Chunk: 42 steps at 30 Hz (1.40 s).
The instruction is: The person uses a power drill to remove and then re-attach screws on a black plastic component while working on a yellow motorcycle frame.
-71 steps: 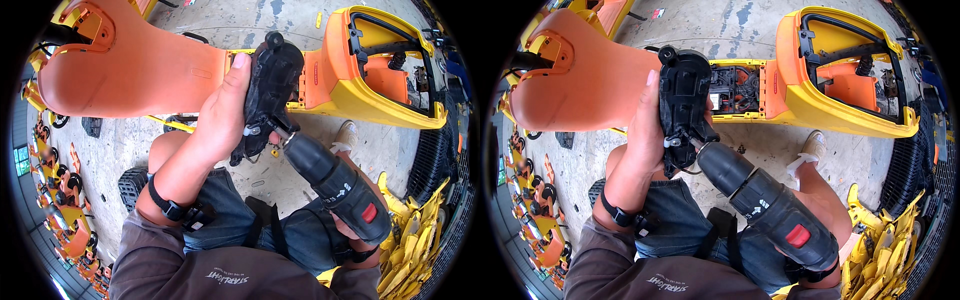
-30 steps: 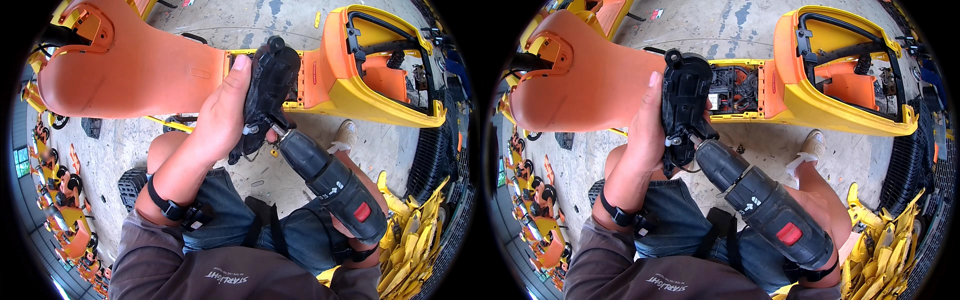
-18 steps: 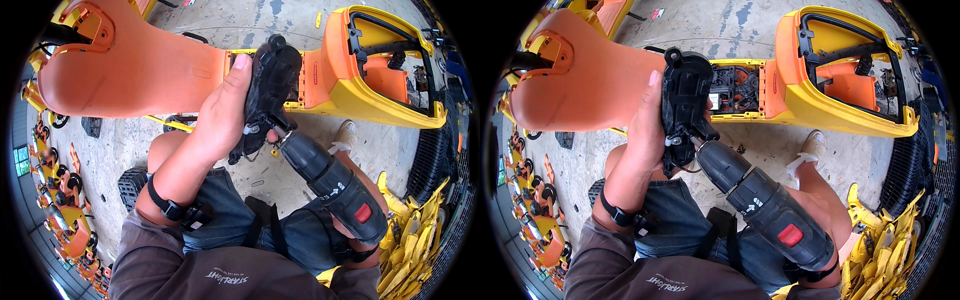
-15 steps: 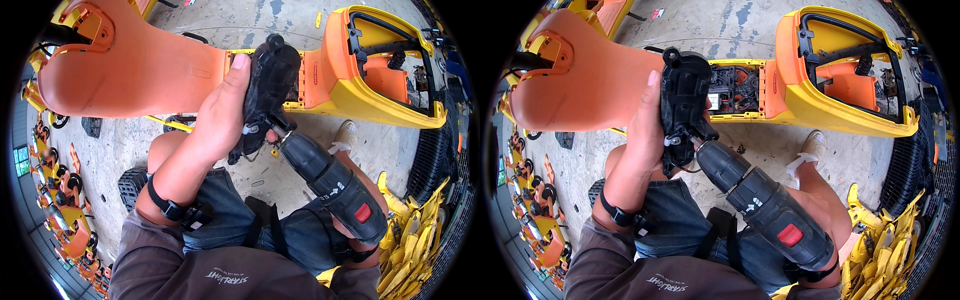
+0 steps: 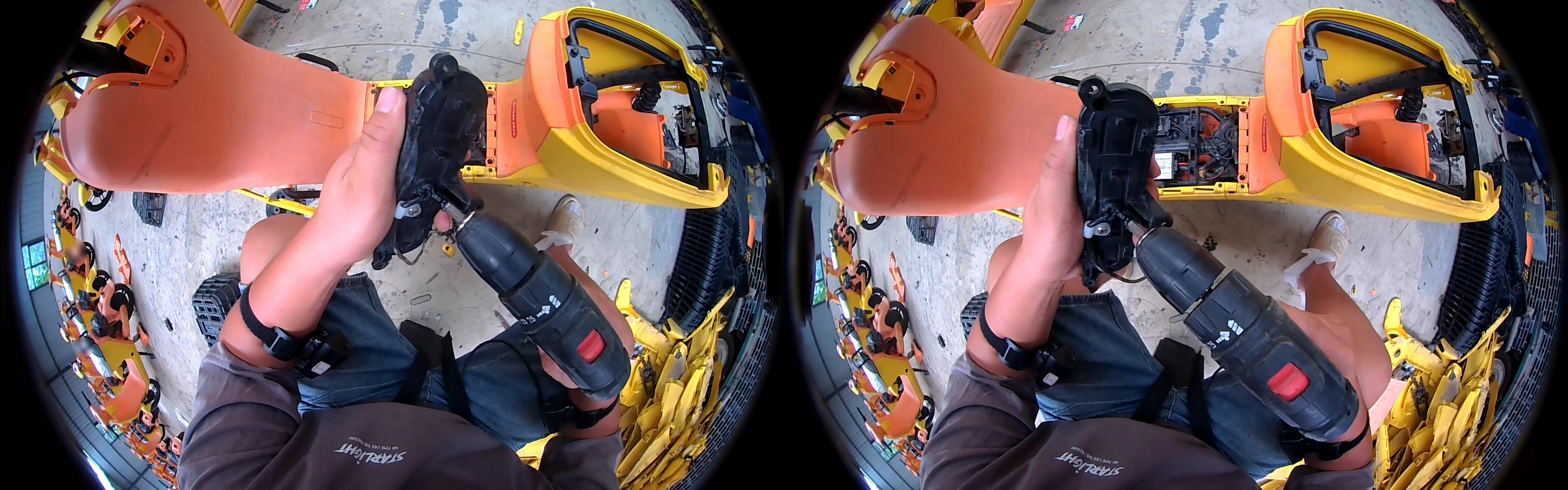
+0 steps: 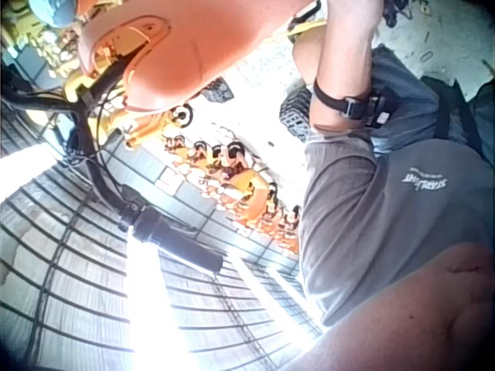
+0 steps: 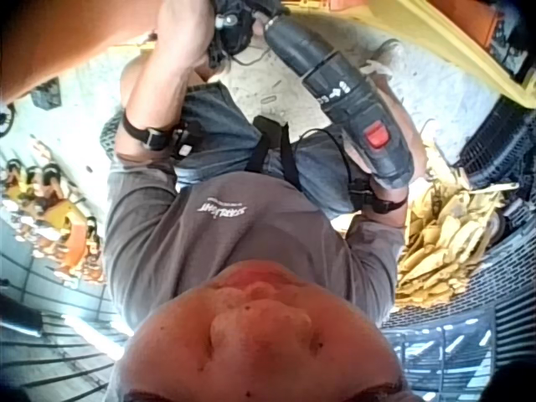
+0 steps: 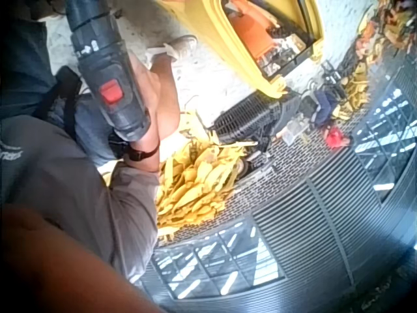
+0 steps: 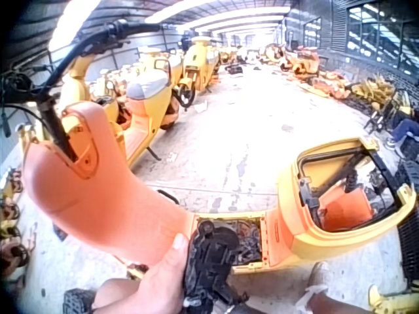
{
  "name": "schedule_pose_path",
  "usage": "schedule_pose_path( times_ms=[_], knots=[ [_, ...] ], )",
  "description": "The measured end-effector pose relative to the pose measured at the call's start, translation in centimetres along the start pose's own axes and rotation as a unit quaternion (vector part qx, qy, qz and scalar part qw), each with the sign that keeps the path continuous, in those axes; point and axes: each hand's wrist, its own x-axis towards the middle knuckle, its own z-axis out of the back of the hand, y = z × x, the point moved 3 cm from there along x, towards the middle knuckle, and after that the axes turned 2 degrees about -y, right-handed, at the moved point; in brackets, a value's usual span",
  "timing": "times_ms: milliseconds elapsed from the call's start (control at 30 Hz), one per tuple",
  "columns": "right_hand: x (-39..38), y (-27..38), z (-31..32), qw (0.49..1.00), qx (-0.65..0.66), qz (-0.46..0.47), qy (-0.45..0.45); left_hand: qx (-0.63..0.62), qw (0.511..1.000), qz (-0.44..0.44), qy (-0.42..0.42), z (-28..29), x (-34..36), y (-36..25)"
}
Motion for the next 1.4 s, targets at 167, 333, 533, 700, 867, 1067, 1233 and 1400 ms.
schedule_pose_path(
  times_ms=[167,333,533,700,867,1067,1233,1400],
  knots=[
    [0.1,0.1,-0.1,1.0,0.017,0.0,0.012,0.012,1.0,0.003,-0.003,0.0,-0.1,-0.2],
    [0.6,0.5,-0.3,0.998,0.045,-0.041,0.021,0.01,1.0,0.008,0.002,0.0,-0.1,-0.2],
    [0.7,0.3,-0.5,0.999,0.008,-0.05,0.02,0.014,1.0,0.002,-0.006,0.0,-0.1,-0.2],
    [0.6,0.2,-0.4,1.0,-0.005,-0.006,0.012,0.016,1.0,0.012,-0.015,0.1,0.0,0.0],
    [0.8,0.1,-0.4,0.998,-0.015,-0.043,0.035,0.008,1.0,0.016,0.001,0.1,0.0,0.0],
    [1.0,-0.1,-0.7,0.995,-0.009,-0.084,0.05,0.019,1.0,0.015,-0.007,0.0,-0.1,0.0],
    [0.9,-0.8,-0.8,0.984,-0.003,-0.155,0.093,0.041,0.999,0.01,-0.027,0.1,0.0,0.2],
    [0.8,-0.7,-0.8,0.986,0.014,-0.141,0.085,0.047,0.999,0.011,-0.023,0.0,-0.1,0.0]
  ],
)
